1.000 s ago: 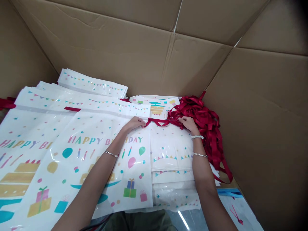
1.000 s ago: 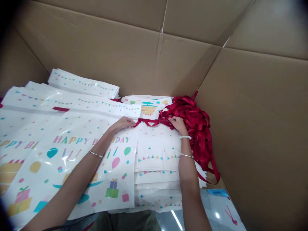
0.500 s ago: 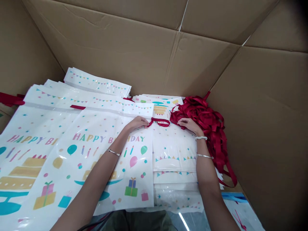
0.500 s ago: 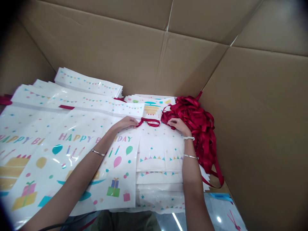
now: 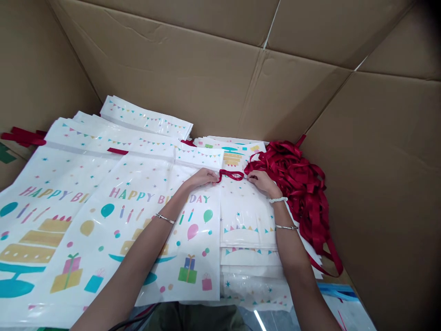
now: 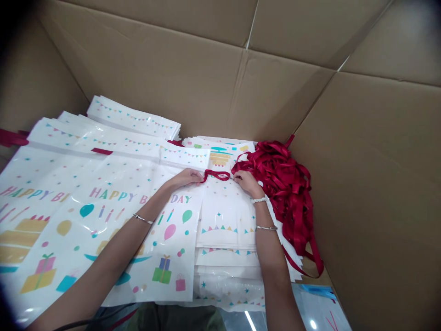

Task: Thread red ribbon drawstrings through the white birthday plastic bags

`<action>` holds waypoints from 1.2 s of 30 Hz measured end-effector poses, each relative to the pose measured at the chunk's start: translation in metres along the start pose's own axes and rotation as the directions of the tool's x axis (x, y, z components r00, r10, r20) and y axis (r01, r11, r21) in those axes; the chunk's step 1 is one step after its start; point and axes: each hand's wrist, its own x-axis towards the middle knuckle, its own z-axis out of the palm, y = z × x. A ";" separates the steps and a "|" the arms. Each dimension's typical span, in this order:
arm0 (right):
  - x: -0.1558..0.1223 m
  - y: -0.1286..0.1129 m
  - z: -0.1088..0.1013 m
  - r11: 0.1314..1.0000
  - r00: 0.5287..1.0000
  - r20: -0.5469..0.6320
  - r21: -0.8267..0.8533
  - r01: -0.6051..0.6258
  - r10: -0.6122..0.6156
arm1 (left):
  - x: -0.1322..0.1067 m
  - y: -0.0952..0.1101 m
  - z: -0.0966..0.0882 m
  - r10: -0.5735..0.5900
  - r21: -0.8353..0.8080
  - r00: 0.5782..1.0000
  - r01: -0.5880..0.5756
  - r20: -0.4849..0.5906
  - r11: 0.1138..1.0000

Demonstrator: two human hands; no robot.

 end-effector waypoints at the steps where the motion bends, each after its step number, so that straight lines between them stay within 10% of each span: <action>1: 0.001 -0.002 0.002 1.000 1.000 -0.012 -0.010 0.012 -0.012 | 0.000 0.000 0.000 0.012 -0.005 1.000 -0.012 0.008 1.000; 21: 0.045 -0.032 0.032 0.978 0.997 0.022 0.201 0.063 -0.069 | 0.002 -0.004 0.002 0.002 -0.069 0.997 -0.007 -0.072 0.998; 36: 0.047 -0.034 0.033 0.997 0.998 0.034 -0.062 0.052 -0.050 | 0.004 -0.019 0.002 0.081 -0.039 0.993 -0.084 -0.082 0.996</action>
